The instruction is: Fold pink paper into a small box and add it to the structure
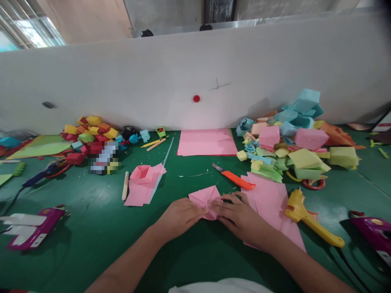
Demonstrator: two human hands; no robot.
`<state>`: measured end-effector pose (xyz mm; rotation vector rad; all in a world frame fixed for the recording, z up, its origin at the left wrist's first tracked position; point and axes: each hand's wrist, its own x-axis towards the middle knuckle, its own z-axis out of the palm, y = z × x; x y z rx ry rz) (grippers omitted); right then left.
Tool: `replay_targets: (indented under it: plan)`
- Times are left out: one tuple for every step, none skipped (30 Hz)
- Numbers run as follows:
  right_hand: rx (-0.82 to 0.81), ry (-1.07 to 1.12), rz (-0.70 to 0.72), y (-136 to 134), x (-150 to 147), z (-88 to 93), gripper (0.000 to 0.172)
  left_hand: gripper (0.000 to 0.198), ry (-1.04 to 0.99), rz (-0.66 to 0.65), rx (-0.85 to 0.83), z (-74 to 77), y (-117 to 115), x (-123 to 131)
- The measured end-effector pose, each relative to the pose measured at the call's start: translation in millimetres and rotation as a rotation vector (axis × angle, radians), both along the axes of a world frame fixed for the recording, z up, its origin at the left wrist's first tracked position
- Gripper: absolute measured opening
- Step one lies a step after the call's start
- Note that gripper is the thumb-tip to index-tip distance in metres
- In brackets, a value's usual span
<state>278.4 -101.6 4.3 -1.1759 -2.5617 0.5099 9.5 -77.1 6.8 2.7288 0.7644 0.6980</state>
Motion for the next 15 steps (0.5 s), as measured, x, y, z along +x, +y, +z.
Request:
replay_targets:
  plan:
    - [0.003, 0.001, 0.002, 0.2, 0.4, 0.3, 0.045, 0.027, 0.002, -0.003, -0.007, 0.0, 0.1, -0.2]
    - [0.006, 0.001, 0.006, 0.4, 0.6, 0.7, 0.045, 0.027, 0.005, -0.006, -0.012, -0.1, 0.2, -0.4]
    - [0.007, 0.001, 0.010, 0.5, 0.7, 1.1, 0.044, 0.027, 0.008, -0.006, -0.014, -0.3, 0.2, -0.6]
    - [0.007, 0.001, 0.013, 0.7, 0.8, 1.5, 0.044, 0.026, 0.009, -0.003, -0.014, -0.5, 0.3, -0.8]
    - [0.006, 0.002, 0.015, 0.8, 0.7, 1.9, 0.043, 0.026, 0.009, 0.001, -0.013, -0.6, 0.3, -1.0]
    - [0.006, 0.003, 0.017, 0.9, 0.6, 2.1, 0.043, 0.026, 0.011, 0.002, -0.012, -0.6, 0.2, -1.1]
    - [0.008, 0.004, 0.020, 0.9, 0.4, 2.4, 0.043, 0.026, 0.013, 0.002, -0.011, -0.5, 0.2, -1.2]
    - [0.011, 0.006, 0.023, 1.0, 0.3, 2.5, 0.043, 0.026, 0.016, 0.000, -0.009, -0.3, 0.1, -1.2]
    - [0.014, 0.005, 0.024, 1.0, 0.1, 2.7, 0.042, 0.026, 0.017, -0.003, -0.007, -0.1, 0.0, -1.1]
    - [0.017, 0.005, 0.021, 1.0, 0.0, 2.8, 0.042, 0.026, 0.014, -0.006, -0.003, 0.1, 0.0, -1.0]
    - [0.019, 0.003, 0.018, 0.9, -0.1, 3.0, 0.042, 0.026, 0.011, -0.007, 0.000, 0.2, 0.0, -1.0]
    - [0.020, 0.001, 0.015, 1.0, -0.1, 3.1, 0.041, 0.026, 0.008, -0.007, 0.001, 0.0, 0.0, -1.0]
    - [0.019, -0.001, 0.012, 1.0, -0.1, 3.3, 0.040, 0.025, 0.005, -0.007, 0.002, -0.4, 0.1, -1.2]
    - [0.015, -0.002, 0.012, 1.0, -0.1, 3.5, 0.040, 0.025, 0.000, -0.007, 0.004, -1.1, 0.3, -1.4]
    - [0.011, -0.002, 0.014, 1.1, 0.0, 3.7, 0.039, 0.025, -0.006, -0.005, 0.006, -1.9, 0.5, -1.7]
